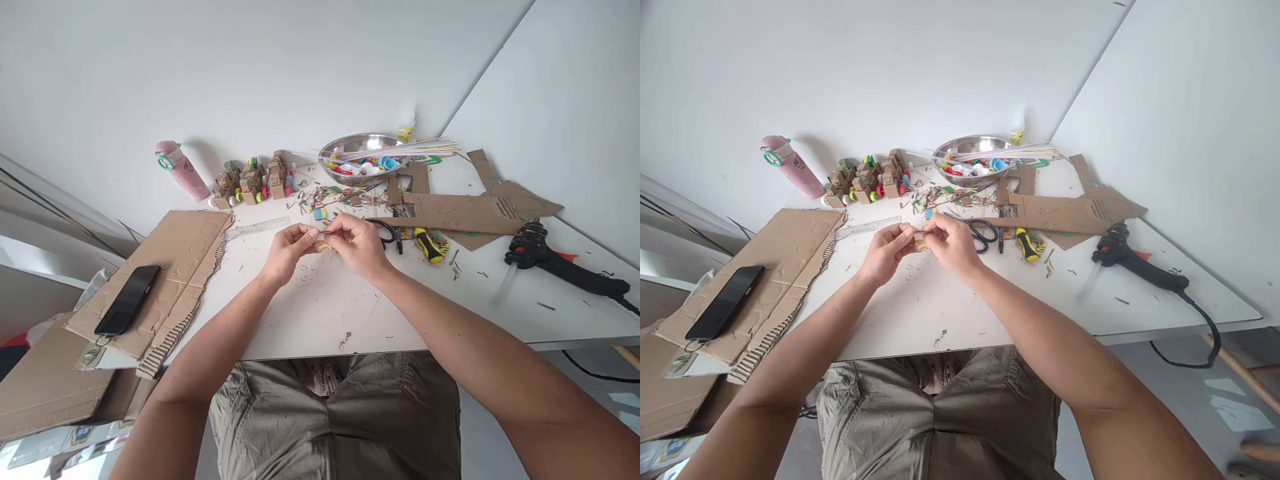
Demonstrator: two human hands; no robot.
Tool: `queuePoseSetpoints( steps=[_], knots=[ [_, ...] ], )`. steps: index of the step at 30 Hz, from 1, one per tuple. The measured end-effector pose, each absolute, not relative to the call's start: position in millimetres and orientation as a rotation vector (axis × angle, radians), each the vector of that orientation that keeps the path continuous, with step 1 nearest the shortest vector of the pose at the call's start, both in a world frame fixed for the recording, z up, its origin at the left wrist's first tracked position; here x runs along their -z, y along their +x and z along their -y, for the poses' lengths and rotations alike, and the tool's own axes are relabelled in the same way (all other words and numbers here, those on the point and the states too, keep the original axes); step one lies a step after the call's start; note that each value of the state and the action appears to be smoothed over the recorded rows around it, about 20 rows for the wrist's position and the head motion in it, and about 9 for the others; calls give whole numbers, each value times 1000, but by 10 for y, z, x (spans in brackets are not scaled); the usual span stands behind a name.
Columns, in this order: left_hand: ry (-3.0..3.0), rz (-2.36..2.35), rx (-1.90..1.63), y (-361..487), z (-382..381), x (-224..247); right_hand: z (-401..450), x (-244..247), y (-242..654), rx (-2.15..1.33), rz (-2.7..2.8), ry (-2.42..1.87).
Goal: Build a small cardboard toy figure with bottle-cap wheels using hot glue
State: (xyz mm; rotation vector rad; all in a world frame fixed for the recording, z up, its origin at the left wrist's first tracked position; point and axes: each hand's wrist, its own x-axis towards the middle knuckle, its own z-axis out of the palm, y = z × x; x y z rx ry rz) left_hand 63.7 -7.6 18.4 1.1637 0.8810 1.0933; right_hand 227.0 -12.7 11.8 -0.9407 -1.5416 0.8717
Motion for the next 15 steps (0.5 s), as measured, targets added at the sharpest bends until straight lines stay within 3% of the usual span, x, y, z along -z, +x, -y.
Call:
queuePoseSetpoints(
  steps=[3,10,15],
  knots=[
    [1150,-884,-1060,609,52,-190,120,-113,2291,-858,1566,-955],
    [1093,-867,-1099,552,21,-207,93,-187,2384,-1205,1512,-885],
    [1079,-880,-1109,562,17,-177,97,-179,2375,-1211,1454,-945]
  ],
)
